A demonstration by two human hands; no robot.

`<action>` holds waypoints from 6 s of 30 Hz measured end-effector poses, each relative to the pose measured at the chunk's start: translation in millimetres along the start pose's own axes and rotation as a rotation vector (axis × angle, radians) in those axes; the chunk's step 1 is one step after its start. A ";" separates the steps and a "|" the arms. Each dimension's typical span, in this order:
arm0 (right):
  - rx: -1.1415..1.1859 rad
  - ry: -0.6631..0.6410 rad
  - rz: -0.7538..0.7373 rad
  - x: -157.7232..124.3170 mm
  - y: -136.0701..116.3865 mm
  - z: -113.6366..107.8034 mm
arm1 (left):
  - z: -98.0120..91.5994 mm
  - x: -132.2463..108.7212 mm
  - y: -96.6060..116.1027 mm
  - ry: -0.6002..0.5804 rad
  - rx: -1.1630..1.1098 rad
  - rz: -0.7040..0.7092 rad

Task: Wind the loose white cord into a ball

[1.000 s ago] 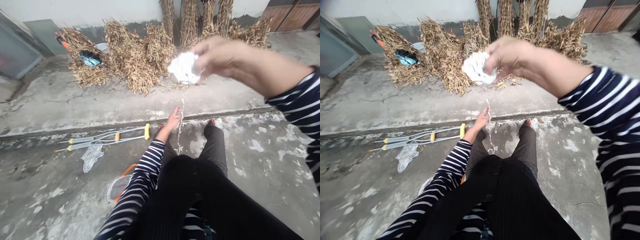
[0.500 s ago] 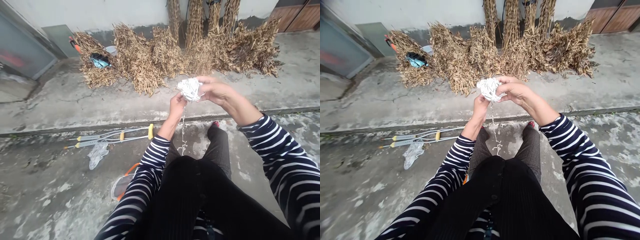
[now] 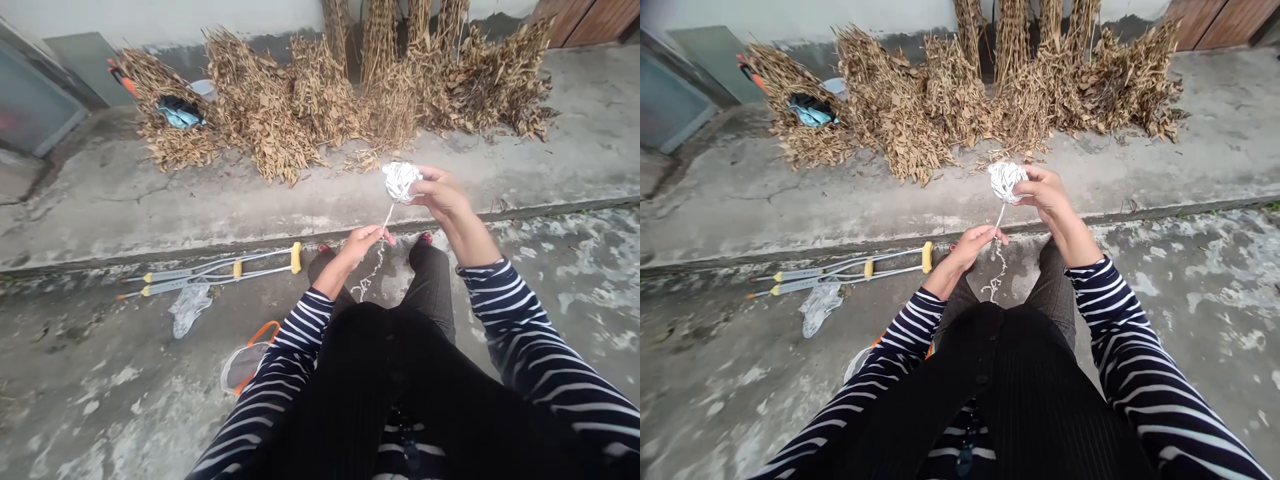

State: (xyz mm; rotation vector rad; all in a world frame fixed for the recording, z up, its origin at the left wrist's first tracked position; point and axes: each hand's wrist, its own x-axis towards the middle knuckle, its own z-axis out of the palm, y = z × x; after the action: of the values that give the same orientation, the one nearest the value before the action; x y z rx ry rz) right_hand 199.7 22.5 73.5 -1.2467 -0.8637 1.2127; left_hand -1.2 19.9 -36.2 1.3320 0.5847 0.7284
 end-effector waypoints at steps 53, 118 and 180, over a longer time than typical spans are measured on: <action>-0.260 -0.019 -0.243 -44.4 39.4 -14.8 | 36.3 62.0 -24.0 0.393 0.111 0.067; -1.333 0.014 -0.553 -15.2 81.4 -40.1 | -21.6 -12.9 5.7 -0.323 0.128 -0.179; -0.448 -0.725 0.150 1.0 16.9 -46.5 | -38.3 45.5 52.1 -0.290 0.378 -0.039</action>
State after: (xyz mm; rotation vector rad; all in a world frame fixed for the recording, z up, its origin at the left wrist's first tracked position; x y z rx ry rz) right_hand 241.3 11.7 49.0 -1.2352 -1.6637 1.6919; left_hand -7.1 83.3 10.5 1.7349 0.5269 0.3910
